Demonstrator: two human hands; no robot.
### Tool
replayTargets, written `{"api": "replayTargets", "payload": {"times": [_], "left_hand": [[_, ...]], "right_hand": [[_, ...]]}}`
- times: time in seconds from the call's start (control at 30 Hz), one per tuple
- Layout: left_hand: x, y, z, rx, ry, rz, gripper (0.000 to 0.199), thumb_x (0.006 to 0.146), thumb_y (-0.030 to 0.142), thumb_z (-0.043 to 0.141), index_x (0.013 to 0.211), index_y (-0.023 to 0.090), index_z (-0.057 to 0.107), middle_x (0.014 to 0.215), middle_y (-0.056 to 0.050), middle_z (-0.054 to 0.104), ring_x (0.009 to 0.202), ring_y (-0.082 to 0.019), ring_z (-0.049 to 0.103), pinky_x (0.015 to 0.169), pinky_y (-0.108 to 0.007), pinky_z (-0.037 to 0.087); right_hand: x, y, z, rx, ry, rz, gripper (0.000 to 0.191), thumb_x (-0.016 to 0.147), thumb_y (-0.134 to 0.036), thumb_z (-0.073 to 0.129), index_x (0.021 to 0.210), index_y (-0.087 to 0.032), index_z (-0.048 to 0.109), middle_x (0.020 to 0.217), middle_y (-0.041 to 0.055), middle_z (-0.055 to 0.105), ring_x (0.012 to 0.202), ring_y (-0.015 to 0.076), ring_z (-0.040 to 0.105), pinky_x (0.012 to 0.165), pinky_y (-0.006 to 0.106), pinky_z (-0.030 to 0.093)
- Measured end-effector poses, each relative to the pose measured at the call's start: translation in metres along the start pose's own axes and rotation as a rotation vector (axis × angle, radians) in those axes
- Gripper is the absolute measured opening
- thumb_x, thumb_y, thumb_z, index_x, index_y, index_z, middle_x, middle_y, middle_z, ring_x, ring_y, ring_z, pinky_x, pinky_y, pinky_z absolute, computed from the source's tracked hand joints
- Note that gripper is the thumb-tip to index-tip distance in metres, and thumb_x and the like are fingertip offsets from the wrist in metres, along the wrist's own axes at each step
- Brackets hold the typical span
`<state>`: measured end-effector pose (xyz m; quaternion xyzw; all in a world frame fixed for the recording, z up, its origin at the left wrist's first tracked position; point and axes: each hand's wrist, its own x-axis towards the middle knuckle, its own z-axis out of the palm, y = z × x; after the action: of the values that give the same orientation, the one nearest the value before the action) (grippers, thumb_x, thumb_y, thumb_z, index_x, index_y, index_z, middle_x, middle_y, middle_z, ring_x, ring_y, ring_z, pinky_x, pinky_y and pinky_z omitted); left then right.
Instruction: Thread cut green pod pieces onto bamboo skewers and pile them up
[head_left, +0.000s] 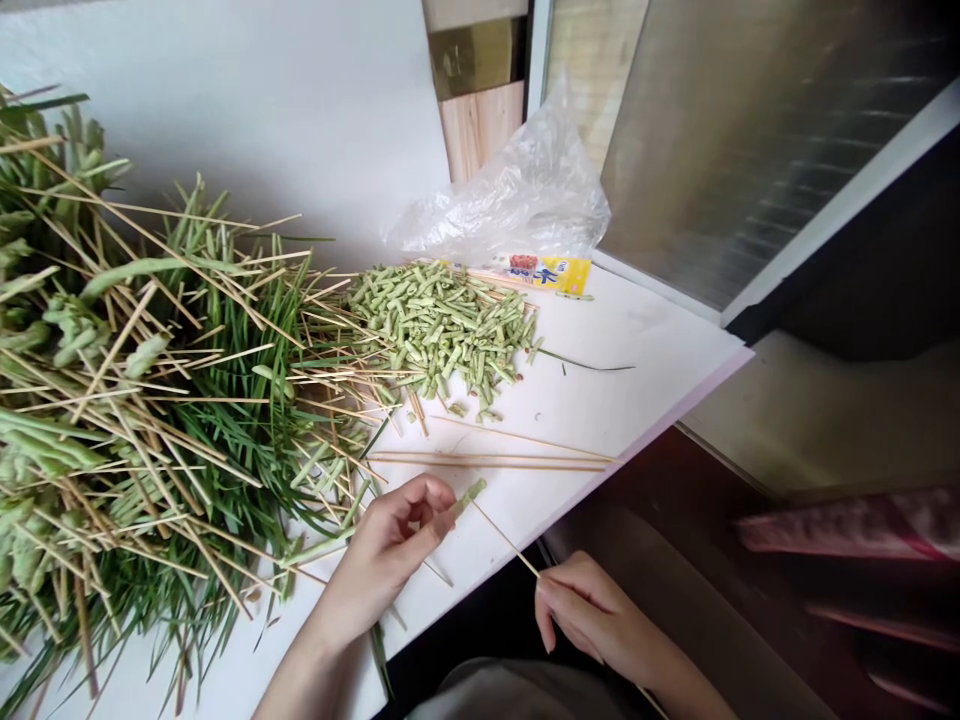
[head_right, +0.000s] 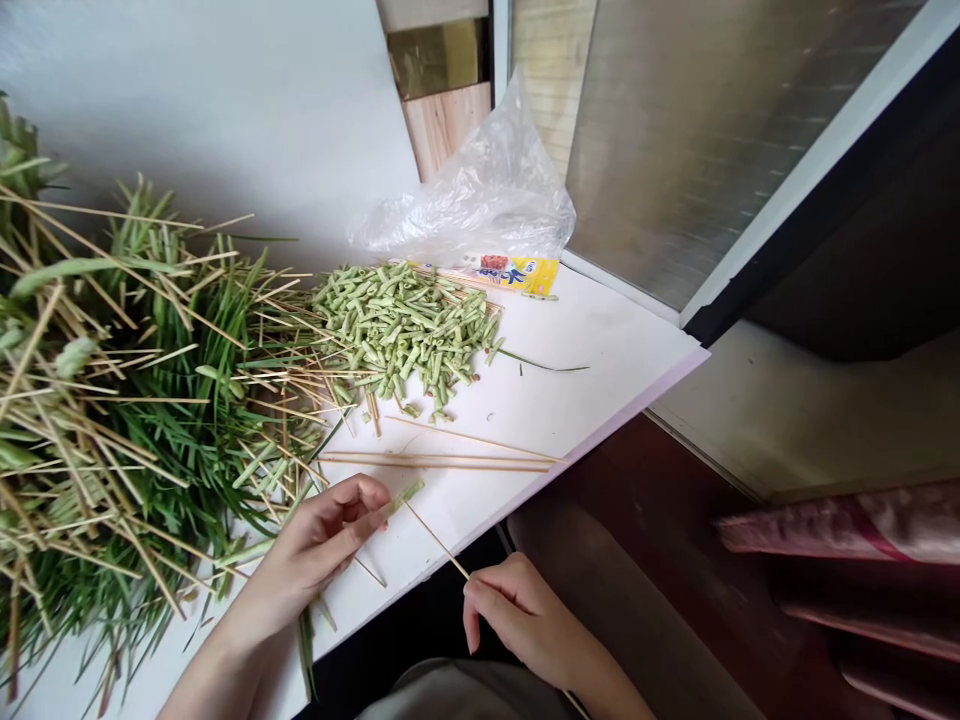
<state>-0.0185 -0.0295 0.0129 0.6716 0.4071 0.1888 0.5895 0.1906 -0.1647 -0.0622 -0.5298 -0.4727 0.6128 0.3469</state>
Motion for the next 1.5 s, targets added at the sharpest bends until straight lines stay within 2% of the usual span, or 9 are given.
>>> {"api": "replayTargets", "payload": {"times": [0.07,0.13,0.3,0.6,0.93,1.03,1.13,1.27,1.5], "left_hand": [[0.0,-0.001,0.0,-0.012,0.02,-0.006,0.027,0.094,0.043,0.062,0.087,0.017,0.059,0.072,0.003,0.045,0.061,-0.008,0.035,0.052,-0.02,0.028],[0.0,-0.003,-0.001,-0.056,0.039,-0.024,0.026,0.094,0.043,0.061,0.091,0.017,0.059,0.072,0.004,0.044,0.056,-0.007,0.031,0.048,-0.019,0.024],[0.0,-0.01,-0.004,-0.175,0.027,-0.071,0.025,0.095,0.043,0.06,0.1,0.018,0.059,0.075,0.004,0.049,0.05,-0.004,0.026,0.043,-0.019,0.017],[-0.001,-0.011,-0.004,-0.148,0.019,-0.098,0.027,0.095,0.044,0.06,0.096,0.017,0.059,0.074,0.003,0.048,0.05,-0.004,0.026,0.042,-0.018,0.014],[0.0,-0.005,-0.002,-0.064,0.018,-0.047,0.026,0.093,0.044,0.062,0.09,0.018,0.059,0.074,0.003,0.046,0.057,-0.007,0.031,0.047,-0.02,0.022],[0.0,-0.003,-0.002,-0.023,0.017,-0.031,0.026,0.093,0.043,0.062,0.089,0.018,0.059,0.074,0.002,0.047,0.061,-0.009,0.035,0.051,-0.02,0.027],[0.001,-0.003,-0.001,0.006,0.018,-0.008,0.026,0.093,0.043,0.061,0.089,0.017,0.059,0.076,0.002,0.049,0.066,-0.011,0.039,0.056,-0.021,0.031],[0.002,-0.005,0.0,0.02,0.025,-0.004,0.027,0.093,0.044,0.061,0.09,0.017,0.059,0.076,0.002,0.048,0.066,-0.012,0.039,0.057,-0.022,0.033],[0.001,-0.003,0.001,0.082,0.097,0.039,0.024,0.094,0.041,0.06,0.095,0.018,0.06,0.077,0.001,0.05,0.065,-0.012,0.039,0.057,-0.022,0.033]], "right_hand": [[0.0,-0.002,0.0,0.029,0.001,0.016,0.06,0.1,-0.057,0.036,0.055,-0.024,0.057,0.041,-0.0076,0.033,0.04,0.0119,0.028,0.062,0.032,0.038],[-0.001,-0.004,0.0,0.038,-0.002,0.021,0.06,0.1,-0.058,0.036,0.055,-0.024,0.056,0.042,-0.0073,0.032,0.039,0.012,0.027,0.055,0.031,0.033],[-0.002,-0.007,0.0,0.039,-0.02,0.011,0.06,0.099,-0.058,0.037,0.054,-0.023,0.053,0.042,-0.007,0.033,0.038,0.0112,0.028,0.05,0.03,0.028],[0.001,-0.001,-0.001,0.03,-0.012,-0.026,0.061,0.101,-0.055,0.036,0.053,-0.023,0.054,0.04,-0.0081,0.035,0.036,0.0096,0.03,0.058,0.031,0.035],[0.001,0.003,-0.001,0.028,-0.021,-0.005,0.059,0.102,-0.053,0.036,0.056,-0.022,0.053,0.041,-0.0082,0.034,0.037,0.0098,0.031,0.051,0.029,0.03],[0.002,0.001,-0.001,-0.043,-0.007,0.006,0.057,0.103,-0.049,0.036,0.057,-0.021,0.054,0.042,-0.0089,0.035,0.039,0.0097,0.034,0.066,0.03,0.038],[0.003,0.002,0.0,-0.123,0.007,-0.029,0.055,0.104,-0.043,0.036,0.058,-0.021,0.055,0.048,-0.0074,0.041,0.047,0.0106,0.042,0.078,0.031,0.039],[0.006,0.006,-0.001,-0.212,0.034,-0.187,0.048,0.104,-0.036,0.038,0.061,-0.021,0.053,0.059,-0.0031,0.055,0.059,0.013,0.054,0.066,0.027,0.036],[0.006,0.011,-0.002,-0.291,0.102,-0.279,0.043,0.104,-0.031,0.039,0.064,-0.021,0.053,0.058,-0.0033,0.054,0.056,0.0121,0.053,0.062,0.026,0.035]]}}
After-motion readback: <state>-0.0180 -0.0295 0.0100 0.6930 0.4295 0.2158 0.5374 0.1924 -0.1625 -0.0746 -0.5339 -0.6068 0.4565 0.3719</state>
